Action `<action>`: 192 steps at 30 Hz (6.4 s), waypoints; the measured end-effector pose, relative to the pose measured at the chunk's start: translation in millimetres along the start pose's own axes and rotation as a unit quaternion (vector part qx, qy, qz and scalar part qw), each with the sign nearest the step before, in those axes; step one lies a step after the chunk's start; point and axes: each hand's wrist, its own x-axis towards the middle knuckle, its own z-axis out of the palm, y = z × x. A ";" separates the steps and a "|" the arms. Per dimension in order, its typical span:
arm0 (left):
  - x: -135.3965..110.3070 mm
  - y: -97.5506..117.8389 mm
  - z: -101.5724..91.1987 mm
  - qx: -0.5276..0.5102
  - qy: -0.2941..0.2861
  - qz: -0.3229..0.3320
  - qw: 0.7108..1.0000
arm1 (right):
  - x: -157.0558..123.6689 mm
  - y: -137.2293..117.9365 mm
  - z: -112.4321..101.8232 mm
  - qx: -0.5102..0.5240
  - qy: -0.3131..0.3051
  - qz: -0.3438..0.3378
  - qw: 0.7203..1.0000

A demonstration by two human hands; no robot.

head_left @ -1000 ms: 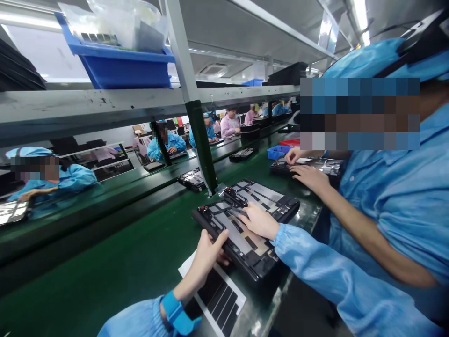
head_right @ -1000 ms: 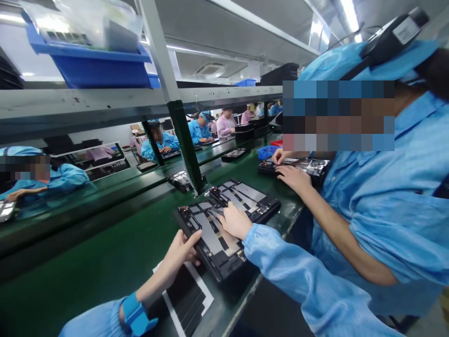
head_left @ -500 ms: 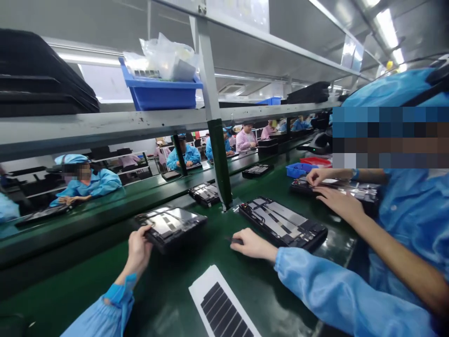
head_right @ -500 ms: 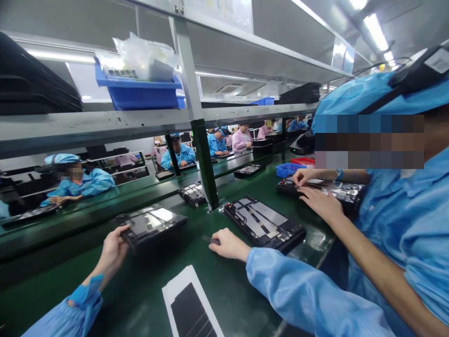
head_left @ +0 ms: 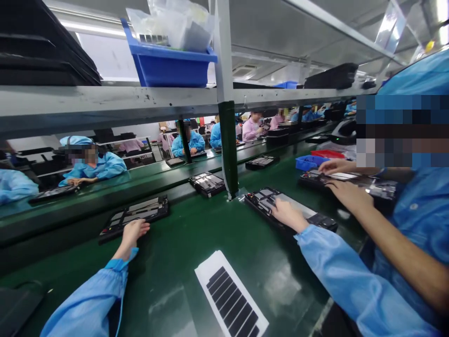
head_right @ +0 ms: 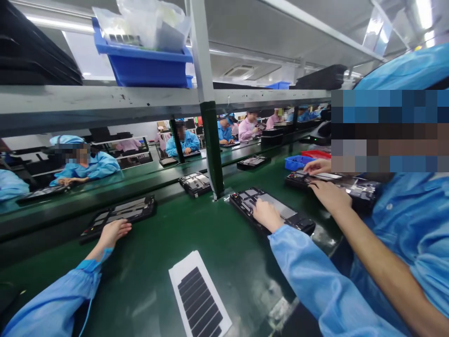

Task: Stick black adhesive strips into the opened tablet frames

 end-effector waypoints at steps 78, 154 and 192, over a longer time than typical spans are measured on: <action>-186.8 2.4 40.7 0.334 -0.476 0.316 0.749 | -147.5 -69.2 -28.7 0.325 -0.314 -0.365 0.814; -173.9 -8.2 58.3 0.138 -0.433 0.364 0.813 | -128.8 -99.4 6.3 0.320 -0.168 -0.469 0.806; -176.5 -1.9 53.2 0.225 -0.447 0.458 0.735 | -136.1 -91.6 0.7 0.290 -0.084 -0.448 0.842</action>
